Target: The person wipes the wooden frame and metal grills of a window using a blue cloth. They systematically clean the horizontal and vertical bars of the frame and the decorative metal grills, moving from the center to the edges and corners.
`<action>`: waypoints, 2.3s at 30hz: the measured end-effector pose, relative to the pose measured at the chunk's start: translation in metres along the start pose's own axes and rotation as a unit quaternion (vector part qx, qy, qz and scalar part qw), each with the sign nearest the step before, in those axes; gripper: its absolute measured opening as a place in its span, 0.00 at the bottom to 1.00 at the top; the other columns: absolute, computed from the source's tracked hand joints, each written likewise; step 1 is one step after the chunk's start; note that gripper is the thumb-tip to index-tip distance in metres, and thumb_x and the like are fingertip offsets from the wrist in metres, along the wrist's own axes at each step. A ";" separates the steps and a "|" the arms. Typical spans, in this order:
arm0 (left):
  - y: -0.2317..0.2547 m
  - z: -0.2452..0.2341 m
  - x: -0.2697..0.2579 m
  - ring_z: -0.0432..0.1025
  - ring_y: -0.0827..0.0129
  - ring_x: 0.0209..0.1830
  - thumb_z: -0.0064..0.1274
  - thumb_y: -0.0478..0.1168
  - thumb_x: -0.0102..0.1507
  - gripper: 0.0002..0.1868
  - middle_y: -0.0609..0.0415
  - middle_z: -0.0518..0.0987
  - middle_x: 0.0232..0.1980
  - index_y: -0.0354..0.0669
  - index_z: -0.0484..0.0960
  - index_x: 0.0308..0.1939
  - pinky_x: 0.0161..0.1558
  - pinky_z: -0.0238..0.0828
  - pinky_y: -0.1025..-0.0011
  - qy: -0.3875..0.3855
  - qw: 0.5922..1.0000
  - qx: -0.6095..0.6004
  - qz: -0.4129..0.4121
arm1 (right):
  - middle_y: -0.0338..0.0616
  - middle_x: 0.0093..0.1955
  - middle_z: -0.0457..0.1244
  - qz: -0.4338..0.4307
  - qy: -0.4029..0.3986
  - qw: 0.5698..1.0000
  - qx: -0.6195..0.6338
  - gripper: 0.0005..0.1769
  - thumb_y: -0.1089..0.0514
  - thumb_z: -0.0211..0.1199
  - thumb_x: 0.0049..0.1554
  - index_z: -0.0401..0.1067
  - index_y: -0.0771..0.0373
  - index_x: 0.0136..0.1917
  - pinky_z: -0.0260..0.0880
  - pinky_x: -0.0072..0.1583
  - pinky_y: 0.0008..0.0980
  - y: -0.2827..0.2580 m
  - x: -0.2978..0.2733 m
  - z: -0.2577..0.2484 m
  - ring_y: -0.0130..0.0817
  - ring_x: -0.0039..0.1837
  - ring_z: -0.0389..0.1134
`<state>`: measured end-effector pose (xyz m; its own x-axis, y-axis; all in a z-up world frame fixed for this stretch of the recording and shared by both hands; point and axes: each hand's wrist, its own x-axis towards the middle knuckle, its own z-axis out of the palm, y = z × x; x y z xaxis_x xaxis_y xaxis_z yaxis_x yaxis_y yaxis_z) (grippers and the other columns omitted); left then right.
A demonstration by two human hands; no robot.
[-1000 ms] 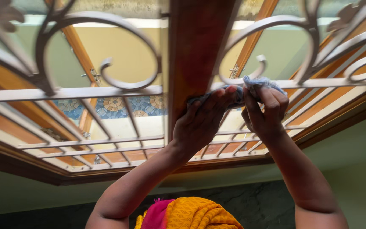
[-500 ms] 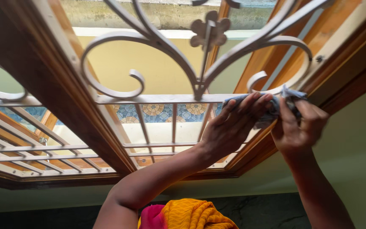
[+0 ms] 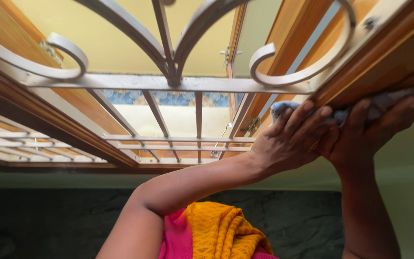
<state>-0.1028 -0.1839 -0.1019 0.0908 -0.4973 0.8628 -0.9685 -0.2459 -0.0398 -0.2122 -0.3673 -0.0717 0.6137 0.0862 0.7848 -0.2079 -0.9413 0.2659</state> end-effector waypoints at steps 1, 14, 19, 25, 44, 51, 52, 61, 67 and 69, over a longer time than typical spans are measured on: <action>0.002 0.009 -0.017 0.44 0.48 0.87 0.44 0.50 0.78 0.29 0.44 0.50 0.86 0.47 0.62 0.81 0.85 0.31 0.49 -0.002 1.000 0.006 0.006 | 0.56 0.88 0.17 0.016 0.000 1.000 0.022 0.42 0.32 0.40 0.74 0.31 0.46 0.91 0.29 0.79 0.69 -0.007 -0.019 0.011 0.66 0.86 0.21; 0.002 0.114 -0.271 0.26 0.66 0.88 0.38 0.51 0.73 0.35 0.62 0.39 0.88 0.60 0.54 0.85 0.84 0.18 0.57 -0.225 0.956 0.150 0.112 | 0.64 0.85 0.14 0.147 -0.025 0.985 0.085 0.56 0.33 0.49 0.68 0.14 0.53 0.86 0.26 0.82 0.74 -0.131 -0.271 0.191 0.72 0.86 0.19; -0.017 0.122 -0.345 0.23 0.72 0.86 0.35 0.50 0.72 0.36 0.64 0.32 0.88 0.55 0.48 0.85 0.82 0.17 0.59 -0.328 0.892 0.231 0.206 | 0.75 0.83 0.17 0.198 -0.133 0.967 0.087 0.58 0.34 0.51 0.68 0.14 0.60 0.85 0.29 0.82 0.74 -0.200 -0.306 0.196 0.77 0.86 0.22; -0.028 0.106 -0.374 0.21 0.72 0.87 0.33 0.53 0.74 0.40 0.65 0.26 0.87 0.56 0.32 0.86 0.83 0.15 0.60 -0.318 0.881 0.295 0.191 | 0.85 0.80 0.19 0.282 -0.254 0.917 0.123 0.61 0.36 0.55 0.66 0.15 0.68 0.83 0.28 0.79 0.75 -0.259 -0.304 0.179 0.86 0.81 0.21; -0.194 -0.098 -0.502 0.22 0.70 0.86 0.34 0.46 0.73 0.40 0.64 0.26 0.87 0.56 0.35 0.86 0.83 0.18 0.63 -0.367 0.852 0.358 0.103 | 0.84 0.80 0.29 0.018 -0.191 0.950 0.246 0.53 0.38 0.60 0.63 0.31 0.55 0.84 0.33 0.78 0.72 -0.486 -0.206 0.190 0.78 0.82 0.28; -0.244 -0.188 -0.546 0.39 0.75 0.85 0.42 0.43 0.66 0.39 0.66 0.48 0.85 0.54 0.51 0.83 0.81 0.28 0.63 -0.460 0.853 0.226 -0.097 | 0.49 0.81 0.50 -0.223 -0.207 0.919 0.251 0.28 0.45 0.56 0.68 0.66 0.56 0.77 0.38 0.80 0.48 -0.547 -0.158 0.216 0.46 0.82 0.46; -0.247 -0.198 -0.549 0.41 0.75 0.85 0.44 0.44 0.66 0.39 0.66 0.50 0.85 0.54 0.54 0.82 0.81 0.28 0.62 -0.449 0.855 0.234 -0.115 | 0.43 0.83 0.50 -0.267 -0.136 0.926 0.231 0.27 0.46 0.56 0.67 0.67 0.55 0.76 0.36 0.81 0.43 -0.552 -0.149 0.221 0.40 0.84 0.46; -0.230 -0.202 -0.528 0.30 0.59 0.86 0.49 0.60 0.65 0.37 0.57 0.46 0.85 0.55 0.65 0.77 0.78 0.22 0.46 -0.269 0.900 0.167 -0.300 | 0.25 0.84 0.50 -0.305 -0.038 0.942 0.137 0.28 0.49 0.55 0.61 0.67 0.45 0.74 0.25 0.79 0.54 -0.554 -0.059 0.188 0.28 0.87 0.39; -0.232 -0.184 -0.443 0.29 0.44 0.85 0.47 0.66 0.66 0.40 0.44 0.43 0.85 0.49 0.63 0.75 0.76 0.24 0.33 -0.101 0.937 0.171 -0.286 | 0.28 0.86 0.49 -0.260 0.079 0.961 0.056 0.27 0.35 0.48 0.70 0.67 0.37 0.78 0.10 0.79 0.60 -0.532 0.063 0.119 0.35 0.86 0.38; -0.238 -0.191 -0.400 0.30 0.38 0.86 0.45 0.67 0.69 0.43 0.38 0.41 0.84 0.42 0.57 0.77 0.76 0.24 0.30 -0.062 0.944 0.170 -0.275 | 0.30 0.86 0.49 -0.255 0.108 0.960 0.050 0.27 0.34 0.46 0.72 0.67 0.36 0.79 0.09 0.79 0.61 -0.521 0.104 0.102 0.37 0.86 0.37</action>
<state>0.0468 0.2319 -0.3411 0.6059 -0.3045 0.7349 -0.6381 -0.7378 0.2204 0.0373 0.0987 -0.1855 0.4411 0.5996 0.6678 0.1585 -0.7844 0.5997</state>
